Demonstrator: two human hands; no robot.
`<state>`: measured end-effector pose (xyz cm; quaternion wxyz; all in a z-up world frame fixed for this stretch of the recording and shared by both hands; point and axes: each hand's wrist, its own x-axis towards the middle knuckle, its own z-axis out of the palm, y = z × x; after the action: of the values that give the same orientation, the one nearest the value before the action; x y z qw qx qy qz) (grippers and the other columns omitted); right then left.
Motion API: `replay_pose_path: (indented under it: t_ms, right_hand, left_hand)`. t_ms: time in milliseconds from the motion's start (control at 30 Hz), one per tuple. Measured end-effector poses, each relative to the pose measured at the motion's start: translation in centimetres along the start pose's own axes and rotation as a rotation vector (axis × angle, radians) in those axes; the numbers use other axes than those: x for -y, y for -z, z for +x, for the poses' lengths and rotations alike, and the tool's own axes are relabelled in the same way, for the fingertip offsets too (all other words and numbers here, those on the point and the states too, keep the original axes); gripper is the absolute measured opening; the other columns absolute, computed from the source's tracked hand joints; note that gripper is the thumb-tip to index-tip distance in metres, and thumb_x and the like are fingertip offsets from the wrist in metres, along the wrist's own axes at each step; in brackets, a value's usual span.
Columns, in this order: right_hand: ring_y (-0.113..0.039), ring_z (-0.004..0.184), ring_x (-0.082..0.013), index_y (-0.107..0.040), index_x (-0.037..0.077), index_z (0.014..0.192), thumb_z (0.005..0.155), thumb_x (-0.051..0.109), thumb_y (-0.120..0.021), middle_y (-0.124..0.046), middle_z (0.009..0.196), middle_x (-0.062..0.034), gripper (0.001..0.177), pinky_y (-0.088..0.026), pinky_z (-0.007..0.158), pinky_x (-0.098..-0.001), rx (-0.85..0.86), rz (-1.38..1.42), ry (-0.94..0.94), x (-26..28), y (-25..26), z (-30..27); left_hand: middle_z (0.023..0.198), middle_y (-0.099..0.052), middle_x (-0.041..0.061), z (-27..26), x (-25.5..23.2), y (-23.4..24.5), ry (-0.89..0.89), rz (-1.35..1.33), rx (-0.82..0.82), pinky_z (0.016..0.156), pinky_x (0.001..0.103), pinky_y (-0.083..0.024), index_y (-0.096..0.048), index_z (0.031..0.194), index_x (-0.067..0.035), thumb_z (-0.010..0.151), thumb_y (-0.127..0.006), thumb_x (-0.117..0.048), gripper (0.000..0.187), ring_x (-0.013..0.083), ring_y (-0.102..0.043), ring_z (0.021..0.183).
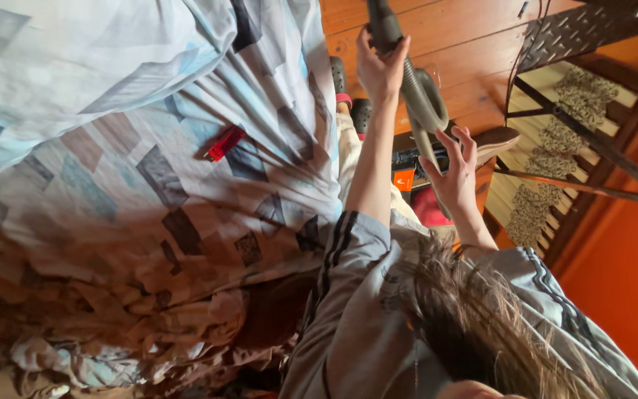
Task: The person vacuums the headboard of a bed and the floor underneath it using a vacuum cleaner hose, moving pillows and a shoe aside to reach different areas.
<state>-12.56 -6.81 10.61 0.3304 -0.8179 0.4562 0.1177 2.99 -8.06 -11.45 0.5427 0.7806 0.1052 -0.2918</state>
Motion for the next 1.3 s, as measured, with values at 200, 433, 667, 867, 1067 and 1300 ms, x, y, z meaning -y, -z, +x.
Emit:
replay_pose_path:
  t_ms: [200, 433, 667, 867, 1067, 1300]
  right_hand:
    - [-0.037, 0.149, -0.0449, -0.058, 0.01, 0.147, 0.091, 0.019, -0.083, -0.044, 0.153, -0.0206, 0.062, -0.034, 0.122, -0.0556, -0.014, 0.009, 0.037, 1.7, 1.3, -0.2]
    - [-0.037, 0.149, -0.0449, -0.058, 0.011, 0.147, 0.091, 0.02, -0.084, -0.045, 0.152, -0.0199, 0.062, -0.035, 0.121, -0.0561, -0.014, 0.022, 0.061, 2.6, 1.7, -0.4]
    - [-0.039, 0.147, -0.0451, -0.058, 0.011, 0.146, 0.09, 0.022, -0.084, -0.044, 0.152, -0.0211, 0.063, -0.037, 0.119, -0.0547, 0.023, 0.019, 0.037, 2.7, 1.9, -0.7]
    - [-0.041, 0.147, -0.0437, -0.058, 0.01, 0.147, 0.091, 0.022, -0.083, -0.045, 0.151, -0.0206, 0.063, -0.04, 0.119, -0.0527, 0.014, 0.027, 0.076, 2.6, 2.4, -0.8]
    - [-0.05, 0.135, -0.0416, -0.061, 0.008, 0.143, 0.087, 0.02, -0.084, -0.052, 0.143, -0.0209, 0.062, -0.042, 0.114, -0.0509, 0.038, 0.026, 0.11, 2.7, 2.5, -1.2]
    - [-0.068, 0.116, -0.025, -0.063, 0.01, 0.122, 0.095, 0.01, -0.07, -0.065, 0.124, -0.0126, 0.028, -0.054, 0.102, -0.0385, -0.018, 0.305, -0.143, 2.8, 3.7, -1.8]
  left_hand:
    - [0.105, -0.077, 0.011, -1.2, -5.7, 1.6, -0.11, -0.073, 0.059, 0.071, 0.032, -0.064, -0.049, 0.146, -0.004, 0.077, -0.087, -0.033, 0.084, 0.0204, -0.081, 0.08]
    - [0.106, -0.077, 0.012, -1.2, -7.1, 2.6, -0.193, -0.123, 0.09, 0.07, 0.031, -0.066, -0.049, 0.145, -0.003, 0.08, -0.086, -0.031, 0.08, 0.0193, -0.081, 0.082]
    - [0.108, -0.076, 0.013, -2.4, -6.8, 1.3, -0.128, -0.123, 0.118, 0.071, 0.031, -0.068, -0.046, 0.147, -0.003, 0.079, -0.087, -0.03, 0.084, 0.0199, -0.08, 0.082]
    - [0.109, -0.077, 0.011, -3.2, -10.7, 2.5, -0.185, -0.145, 0.134, 0.073, 0.031, -0.066, -0.047, 0.148, -0.005, 0.08, -0.085, -0.033, 0.082, 0.0197, -0.081, 0.084]
    - [0.103, -0.078, 0.008, -5.5, -13.4, 5.8, -0.236, 0.02, 0.105, 0.077, 0.034, -0.063, -0.052, 0.146, -0.008, 0.08, -0.087, -0.035, 0.08, 0.0195, -0.08, 0.083]
    - [0.121, -0.071, 0.013, -9.6, -15.6, 7.8, -0.309, -0.081, 0.082, 0.083, 0.034, -0.063, -0.051, 0.145, -0.004, 0.079, -0.089, -0.026, 0.079, 0.0213, -0.077, 0.097]
